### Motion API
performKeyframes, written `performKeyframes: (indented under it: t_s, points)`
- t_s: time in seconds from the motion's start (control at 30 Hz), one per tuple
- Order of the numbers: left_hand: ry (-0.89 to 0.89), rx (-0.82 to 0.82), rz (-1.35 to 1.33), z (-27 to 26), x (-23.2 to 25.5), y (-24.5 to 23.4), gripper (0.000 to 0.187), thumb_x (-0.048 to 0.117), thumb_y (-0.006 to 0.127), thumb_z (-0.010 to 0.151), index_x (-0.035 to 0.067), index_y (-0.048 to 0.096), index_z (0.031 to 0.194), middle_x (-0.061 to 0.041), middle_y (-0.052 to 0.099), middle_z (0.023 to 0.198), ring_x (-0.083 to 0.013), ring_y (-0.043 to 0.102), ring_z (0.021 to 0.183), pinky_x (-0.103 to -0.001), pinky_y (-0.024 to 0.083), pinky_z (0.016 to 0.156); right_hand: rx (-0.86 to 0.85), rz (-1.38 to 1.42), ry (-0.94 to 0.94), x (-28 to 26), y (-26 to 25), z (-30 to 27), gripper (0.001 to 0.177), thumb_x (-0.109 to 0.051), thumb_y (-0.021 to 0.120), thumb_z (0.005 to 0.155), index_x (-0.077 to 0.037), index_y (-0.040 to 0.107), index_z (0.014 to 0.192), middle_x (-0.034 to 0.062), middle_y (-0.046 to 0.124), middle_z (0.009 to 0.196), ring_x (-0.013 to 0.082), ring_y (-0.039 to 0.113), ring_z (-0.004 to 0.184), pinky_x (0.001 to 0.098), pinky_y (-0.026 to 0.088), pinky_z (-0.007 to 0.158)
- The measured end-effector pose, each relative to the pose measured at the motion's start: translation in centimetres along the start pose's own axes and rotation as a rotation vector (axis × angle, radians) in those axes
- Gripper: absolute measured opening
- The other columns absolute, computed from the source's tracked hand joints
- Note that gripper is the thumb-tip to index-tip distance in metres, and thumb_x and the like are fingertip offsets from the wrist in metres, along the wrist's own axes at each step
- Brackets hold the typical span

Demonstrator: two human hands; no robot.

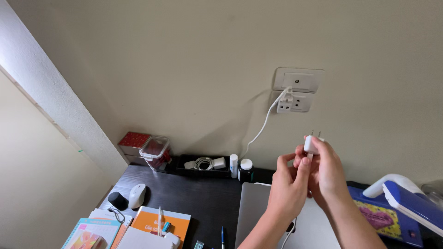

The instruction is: The person unplugs a laptop charger from the wall socket, coils the cable neatly by hand, and places it on the desk. They then unplug a second cable, coil it, and place it beside the first. The workspace remains organized with the cables stored on the desk surface.

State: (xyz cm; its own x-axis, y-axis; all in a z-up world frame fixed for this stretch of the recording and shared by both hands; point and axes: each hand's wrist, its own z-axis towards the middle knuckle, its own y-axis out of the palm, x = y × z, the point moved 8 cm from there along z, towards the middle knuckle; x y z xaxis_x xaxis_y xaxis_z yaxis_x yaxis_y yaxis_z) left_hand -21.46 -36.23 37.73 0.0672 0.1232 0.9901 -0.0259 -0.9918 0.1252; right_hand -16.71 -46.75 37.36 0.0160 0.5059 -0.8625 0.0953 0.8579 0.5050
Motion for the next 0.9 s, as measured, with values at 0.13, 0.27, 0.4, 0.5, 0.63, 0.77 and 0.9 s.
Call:
performKeyframes:
  t_s: [0.13, 0.27, 0.4, 0.5, 0.63, 0.77, 0.9]
  points:
    - [0.003, -0.061, 0.189, -2.3, -1.6, 0.4, 0.047, 0.033, 0.063, 0.100, -0.006, 0.048, 0.121, -0.012, 0.069, 0.080, -0.0197, 0.062, 0.061, -0.035, 0.050, 0.056, 0.046, -0.175, -0.073, -0.1, -0.4, -3.5, 0.027, -0.027, 0.054, 0.098, -0.004, 0.056, 0.112, 0.0123, 0.069, 0.095, 0.0167, 0.061, 0.081, 0.0318, 0.052, 0.073]
    - [0.116, -0.083, 0.245, -4.2, -3.9, 0.5, 0.036, 0.029, 0.063, 0.101, -0.002, 0.052, 0.116, -0.010, 0.066, 0.069, -0.0154, 0.060, 0.056, -0.033, 0.046, 0.054, 0.082, -0.296, -0.093, 0.7, -1.5, -6.7, 0.028, -0.027, 0.055, 0.098, -0.001, 0.056, 0.108, 0.0183, 0.077, 0.107, 0.0174, 0.062, 0.086, 0.0334, 0.051, 0.075]
    - [0.116, -0.095, 0.229, -5.2, -5.6, -0.6, 0.026, 0.024, 0.065, 0.100, 0.000, 0.059, 0.108, -0.007, 0.062, 0.062, -0.0137, 0.051, 0.051, -0.035, 0.039, 0.051, 0.102, -0.342, -0.101, 2.3, -2.4, -9.1, 0.029, -0.027, 0.056, 0.096, 0.000, 0.057, 0.105, 0.0197, 0.079, 0.108, 0.0196, 0.069, 0.096, 0.0323, 0.052, 0.085]
    - [0.077, -0.162, 0.187, -5.9, -6.1, -1.1, 0.021, 0.018, 0.067, 0.095, 0.001, 0.060, 0.106, -0.006, 0.058, 0.060, -0.0115, 0.046, 0.051, -0.034, 0.036, 0.050, 0.157, -0.363, -0.106, 3.2, -2.9, -10.0, 0.029, -0.027, 0.056, 0.097, 0.000, 0.057, 0.105, 0.0205, 0.080, 0.107, 0.0195, 0.068, 0.098, 0.0310, 0.051, 0.088]
    - [0.128, -0.186, 0.192, -6.5, -5.6, -1.8, 0.024, 0.022, 0.066, 0.100, -0.002, 0.063, 0.097, -0.004, 0.053, 0.058, -0.0086, 0.043, 0.051, -0.032, 0.034, 0.049, 0.168, -0.284, -0.119, 3.8, -2.3, -10.4, 0.027, -0.025, 0.058, 0.096, 0.001, 0.058, 0.104, 0.0225, 0.078, 0.101, 0.0221, 0.072, 0.093, 0.0351, 0.055, 0.079]
    - [0.094, -0.204, 0.150, -7.0, -5.3, -2.9, 0.021, 0.021, 0.064, 0.099, 0.000, 0.065, 0.099, 0.000, 0.052, 0.058, -0.0065, 0.040, 0.052, -0.031, 0.032, 0.048, 0.210, -0.287, -0.125, 3.9, -1.0, -11.5, 0.025, -0.026, 0.059, 0.096, -0.002, 0.059, 0.105, 0.0207, 0.078, 0.100, 0.0203, 0.070, 0.089, 0.0337, 0.055, 0.077]
    - [0.128, -0.209, 0.125, -8.1, -4.7, -3.6, 0.022, 0.020, 0.065, 0.100, -0.002, 0.065, 0.099, 0.001, 0.052, 0.061, -0.0046, 0.040, 0.054, -0.030, 0.031, 0.048, 0.193, -0.279, -0.140, 3.6, 0.2, -12.6, 0.025, -0.027, 0.059, 0.097, -0.002, 0.058, 0.101, 0.0199, 0.079, 0.098, 0.0187, 0.067, 0.079, 0.0325, 0.055, 0.070]
